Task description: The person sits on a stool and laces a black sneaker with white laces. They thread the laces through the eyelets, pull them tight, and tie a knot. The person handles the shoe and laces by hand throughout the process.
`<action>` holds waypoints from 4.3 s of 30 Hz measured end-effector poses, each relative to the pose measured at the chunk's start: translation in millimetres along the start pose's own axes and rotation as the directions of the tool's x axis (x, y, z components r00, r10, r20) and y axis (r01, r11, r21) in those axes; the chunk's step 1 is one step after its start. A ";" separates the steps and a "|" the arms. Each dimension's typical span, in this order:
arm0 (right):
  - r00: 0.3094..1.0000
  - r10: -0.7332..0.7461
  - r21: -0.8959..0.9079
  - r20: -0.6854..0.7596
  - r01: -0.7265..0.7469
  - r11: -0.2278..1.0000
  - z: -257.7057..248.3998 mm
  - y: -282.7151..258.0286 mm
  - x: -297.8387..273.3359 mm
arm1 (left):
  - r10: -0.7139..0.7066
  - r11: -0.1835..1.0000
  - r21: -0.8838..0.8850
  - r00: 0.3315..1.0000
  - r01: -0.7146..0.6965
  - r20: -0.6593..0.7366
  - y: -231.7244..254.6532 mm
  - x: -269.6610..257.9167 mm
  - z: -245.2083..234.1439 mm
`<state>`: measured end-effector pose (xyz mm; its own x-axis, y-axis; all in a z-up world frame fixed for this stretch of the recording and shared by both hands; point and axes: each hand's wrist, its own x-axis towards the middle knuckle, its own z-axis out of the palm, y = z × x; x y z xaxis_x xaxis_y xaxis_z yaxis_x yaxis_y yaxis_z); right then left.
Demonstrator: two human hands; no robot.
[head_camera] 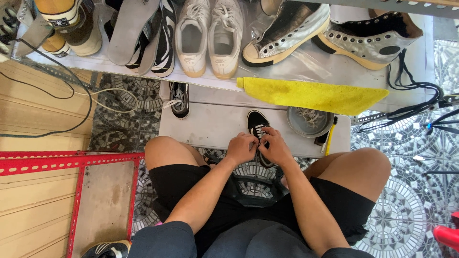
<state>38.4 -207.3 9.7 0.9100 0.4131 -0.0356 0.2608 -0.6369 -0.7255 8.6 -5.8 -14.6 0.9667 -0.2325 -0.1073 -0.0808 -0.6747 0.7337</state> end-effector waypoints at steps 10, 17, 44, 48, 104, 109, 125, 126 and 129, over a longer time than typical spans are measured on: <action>1.000 0.007 0.037 0.022 -0.008 0.999 -11.1 3.5 -0.5 | -0.047 0.995 -0.083 0.999 0.046 -0.017 0.2 -2.3 3.2; 1.000 -0.009 -0.009 0.024 0.010 1.000 -6.5 3.2 -1.5 | -0.079 0.990 -0.115 0.997 0.079 0.006 8.2 -1.1 -4.4; 0.983 0.155 -0.156 0.094 -0.139 0.978 -16.7 -0.1 -4.9 | -0.226 0.920 -0.285 0.958 0.270 0.178 14.3 -3.0 -22.3; 0.973 0.209 0.070 0.096 -0.216 0.974 -10.5 13.7 -13.0 | -0.206 0.939 -0.253 0.969 0.234 0.134 10.2 -5.5 -11.5; 0.923 0.308 0.254 -0.231 -0.248 0.935 22.6 21.6 -22.4 | -0.441 0.789 -0.216 0.775 0.575 0.454 -77.7 -34.5 40.8; 0.946 0.230 0.250 -0.229 -0.171 0.953 7.5 12.9 -21.6 | -0.465 0.873 0.019 0.822 0.486 0.330 -37.6 -24.4 -6.1; 0.949 0.195 0.220 -0.247 -0.141 0.965 12.7 20.7 -24.5 | -0.285 0.951 -0.077 0.945 0.300 0.160 -10.7 -7.3 -0.6; 0.949 0.196 0.221 -0.247 -0.142 0.965 13.1 21.4 -24.0 | -0.286 0.951 -0.076 0.945 0.301 0.161 -6.7 -9.7 -11.0; 0.947 0.206 0.232 -0.246 -0.149 0.961 13.3 20.5 -25.9 | -0.286 0.939 -0.142 0.940 0.314 0.186 6.2 -19.0 -42.8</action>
<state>15.9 -222.4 -13.4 0.9949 0.0994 -0.0142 0.0401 -0.5231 -0.8513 0.2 24.3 20.7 0.8863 -0.1560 -0.4360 0.2624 -0.6067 0.7504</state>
